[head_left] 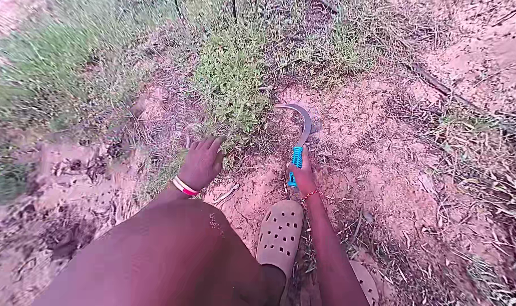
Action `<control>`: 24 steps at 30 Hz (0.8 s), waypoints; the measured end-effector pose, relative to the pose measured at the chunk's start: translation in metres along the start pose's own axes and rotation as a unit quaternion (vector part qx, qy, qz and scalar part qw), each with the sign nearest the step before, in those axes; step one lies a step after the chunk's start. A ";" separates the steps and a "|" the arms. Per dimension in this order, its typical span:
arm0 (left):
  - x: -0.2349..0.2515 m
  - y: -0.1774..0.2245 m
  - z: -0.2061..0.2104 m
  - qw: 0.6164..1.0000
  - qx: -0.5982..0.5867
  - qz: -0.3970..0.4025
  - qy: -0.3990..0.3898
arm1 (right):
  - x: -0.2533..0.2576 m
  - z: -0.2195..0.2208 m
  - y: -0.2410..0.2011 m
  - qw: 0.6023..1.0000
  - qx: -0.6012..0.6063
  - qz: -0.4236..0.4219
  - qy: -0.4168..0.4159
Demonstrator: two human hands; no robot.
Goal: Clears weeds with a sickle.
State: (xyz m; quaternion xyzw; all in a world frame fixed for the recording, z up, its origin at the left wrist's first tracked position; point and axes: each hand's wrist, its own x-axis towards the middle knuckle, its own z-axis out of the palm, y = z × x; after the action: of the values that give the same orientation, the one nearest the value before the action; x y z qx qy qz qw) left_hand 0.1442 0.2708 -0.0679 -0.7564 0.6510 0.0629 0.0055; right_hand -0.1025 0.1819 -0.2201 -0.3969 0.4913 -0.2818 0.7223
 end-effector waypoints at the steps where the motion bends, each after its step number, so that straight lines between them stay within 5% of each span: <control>1: -0.031 0.011 0.032 1.000 -0.028 0.000 -0.002 | 0.005 0.007 0.003 1.000 0.002 -0.009 0.009; 4: -0.117 0.027 0.138 0.990 -0.118 -0.069 -0.017 | 0.025 0.029 0.009 0.997 -0.041 -0.023 0.057; 7: -0.160 0.032 0.222 0.981 -0.098 -0.141 0.087 | 0.059 0.037 -0.004 0.992 -0.116 0.008 0.051; 11: -0.148 0.046 0.213 0.972 -0.079 -0.175 0.137 | 0.093 0.052 -0.020 0.978 -0.201 0.043 -0.033; 15: -0.152 0.034 0.232 0.972 -0.074 -0.163 0.152 | 0.064 0.068 -0.004 0.973 -0.209 0.084 -0.051; 19: -0.142 0.045 0.199 0.969 -0.140 -0.195 0.066 | 0.018 0.072 -0.011 0.962 -0.231 0.117 -0.084; 24: -0.135 0.047 0.193 0.969 -0.119 -0.188 0.110 | 0.065 0.116 -0.022 0.931 -0.298 0.136 -0.161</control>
State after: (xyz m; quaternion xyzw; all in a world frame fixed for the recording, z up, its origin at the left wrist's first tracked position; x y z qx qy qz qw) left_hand 0.0611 0.4140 -0.2419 -0.8627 0.4816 0.0544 -0.1440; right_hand 0.0283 0.1530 -0.2091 -0.5636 0.4788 0.0467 0.6714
